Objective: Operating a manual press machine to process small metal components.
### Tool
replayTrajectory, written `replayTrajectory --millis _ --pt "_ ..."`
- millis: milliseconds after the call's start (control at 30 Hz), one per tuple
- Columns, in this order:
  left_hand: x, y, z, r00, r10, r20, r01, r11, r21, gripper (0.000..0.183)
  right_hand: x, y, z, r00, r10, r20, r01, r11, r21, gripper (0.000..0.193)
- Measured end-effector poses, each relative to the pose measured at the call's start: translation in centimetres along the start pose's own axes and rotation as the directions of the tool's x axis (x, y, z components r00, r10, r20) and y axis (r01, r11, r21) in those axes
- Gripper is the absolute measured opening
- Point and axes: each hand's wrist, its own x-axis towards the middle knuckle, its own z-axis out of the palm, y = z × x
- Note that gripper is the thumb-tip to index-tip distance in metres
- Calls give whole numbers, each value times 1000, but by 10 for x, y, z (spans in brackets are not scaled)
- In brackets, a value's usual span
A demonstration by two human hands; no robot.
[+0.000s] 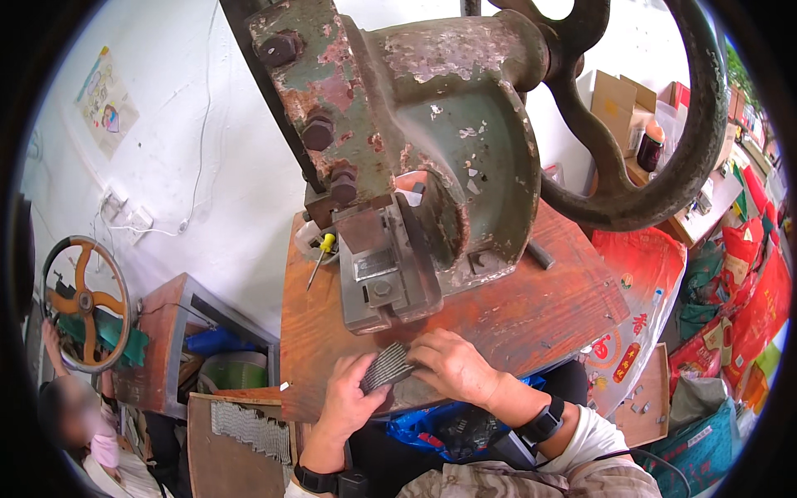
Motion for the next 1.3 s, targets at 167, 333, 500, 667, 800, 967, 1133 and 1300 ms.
replayTrajectory --millis 167,333,500,667,800,967,1133,1300 --pt "0 0 1 1000 -5 -1 5 1000 -3 50 -2 -3 2 1000 7 -9 -6 999 50 26" --pt "0 1 0 1000 -9 6 9 1000 -5 49 -1 -5 3 995 91 46 -96 989 116 26" --pt "1 -2 2 1000 -2 -9 2 1000 -10 50 -1 -5 0 984 179 -17 -179 984 18 27" --pt "-2 -1 -8 991 -135 25 136 989 -62 48 -4 -1 -6 989 140 -37 -138 988 63 23" --pt "-5 10 -52 739 -629 242 626 508 -591 49 -7 1 -6 999 31 -37 -30 999 16 21" --pt "32 28 -86 800 -593 -92 465 710 -529 36 -9 1 -4 1000 -19 -20 19 999 -35 18" --pt "113 33 -36 847 -405 -345 348 912 -218 47 -9 1 -5 999 -24 -28 23 999 -46 17" --pt "155 39 4 880 -181 -438 241 967 85 34 -10 1 -7 999 -25 -34 25 1000 -3 17"
